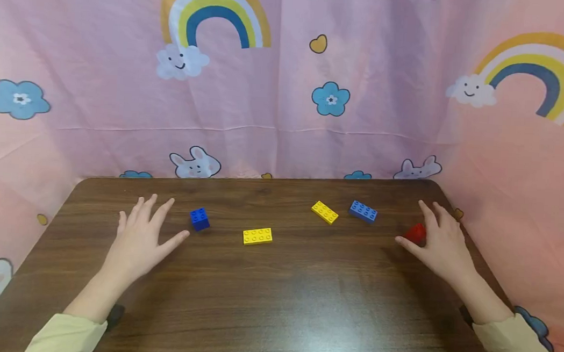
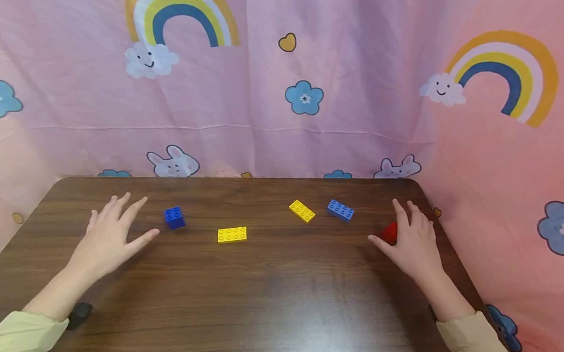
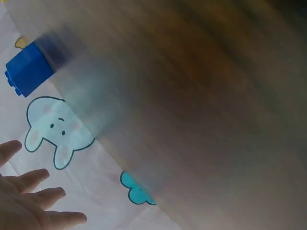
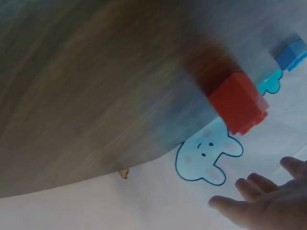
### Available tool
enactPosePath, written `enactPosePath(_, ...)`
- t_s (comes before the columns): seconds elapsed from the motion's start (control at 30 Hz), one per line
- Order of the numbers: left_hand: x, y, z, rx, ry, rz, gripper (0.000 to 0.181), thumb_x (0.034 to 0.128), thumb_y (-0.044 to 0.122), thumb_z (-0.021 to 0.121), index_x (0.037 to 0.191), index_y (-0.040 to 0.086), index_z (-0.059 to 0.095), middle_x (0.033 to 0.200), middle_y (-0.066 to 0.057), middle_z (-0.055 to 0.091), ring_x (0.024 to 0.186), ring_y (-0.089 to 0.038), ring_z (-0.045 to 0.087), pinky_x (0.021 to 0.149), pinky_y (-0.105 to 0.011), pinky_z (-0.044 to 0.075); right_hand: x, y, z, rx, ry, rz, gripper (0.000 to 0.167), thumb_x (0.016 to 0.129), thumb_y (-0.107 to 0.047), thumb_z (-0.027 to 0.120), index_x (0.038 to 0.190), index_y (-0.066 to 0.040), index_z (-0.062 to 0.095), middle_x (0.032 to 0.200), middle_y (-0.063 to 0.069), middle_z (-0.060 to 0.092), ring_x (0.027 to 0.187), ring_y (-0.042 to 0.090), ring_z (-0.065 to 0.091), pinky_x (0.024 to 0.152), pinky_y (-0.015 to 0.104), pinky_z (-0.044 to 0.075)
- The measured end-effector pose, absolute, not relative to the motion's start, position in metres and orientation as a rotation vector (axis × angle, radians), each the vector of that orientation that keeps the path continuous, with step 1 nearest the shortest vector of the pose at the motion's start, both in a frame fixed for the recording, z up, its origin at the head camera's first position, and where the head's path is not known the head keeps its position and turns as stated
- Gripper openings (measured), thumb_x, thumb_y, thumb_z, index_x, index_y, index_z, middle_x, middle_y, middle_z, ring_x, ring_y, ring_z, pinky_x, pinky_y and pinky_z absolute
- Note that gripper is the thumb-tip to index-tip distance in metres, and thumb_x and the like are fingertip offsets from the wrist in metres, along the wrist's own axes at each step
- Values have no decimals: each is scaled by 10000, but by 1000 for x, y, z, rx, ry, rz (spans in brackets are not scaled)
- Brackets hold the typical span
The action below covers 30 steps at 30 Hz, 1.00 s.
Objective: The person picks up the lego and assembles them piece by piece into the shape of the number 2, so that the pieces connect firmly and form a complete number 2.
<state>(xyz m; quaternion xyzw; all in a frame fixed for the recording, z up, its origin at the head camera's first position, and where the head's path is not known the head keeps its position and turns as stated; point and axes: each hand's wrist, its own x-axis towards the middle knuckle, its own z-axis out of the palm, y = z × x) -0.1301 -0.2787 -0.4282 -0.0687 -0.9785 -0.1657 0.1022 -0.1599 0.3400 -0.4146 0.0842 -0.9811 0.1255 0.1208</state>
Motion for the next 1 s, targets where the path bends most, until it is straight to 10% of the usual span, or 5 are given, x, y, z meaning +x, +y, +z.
enactPosePath(1.0, -151, -265, -421, -149, -2867, -967, 730, 1046, 468, 654, 1568, 7, 434, 1596, -329, 425, 1475, -558, 388, 1149, -773, 351, -185, 246, -405, 434, -2756, 771, 846, 916, -277, 850, 1585, -12, 407, 1629, 282, 390, 1492, 517, 373, 1201, 747, 347)
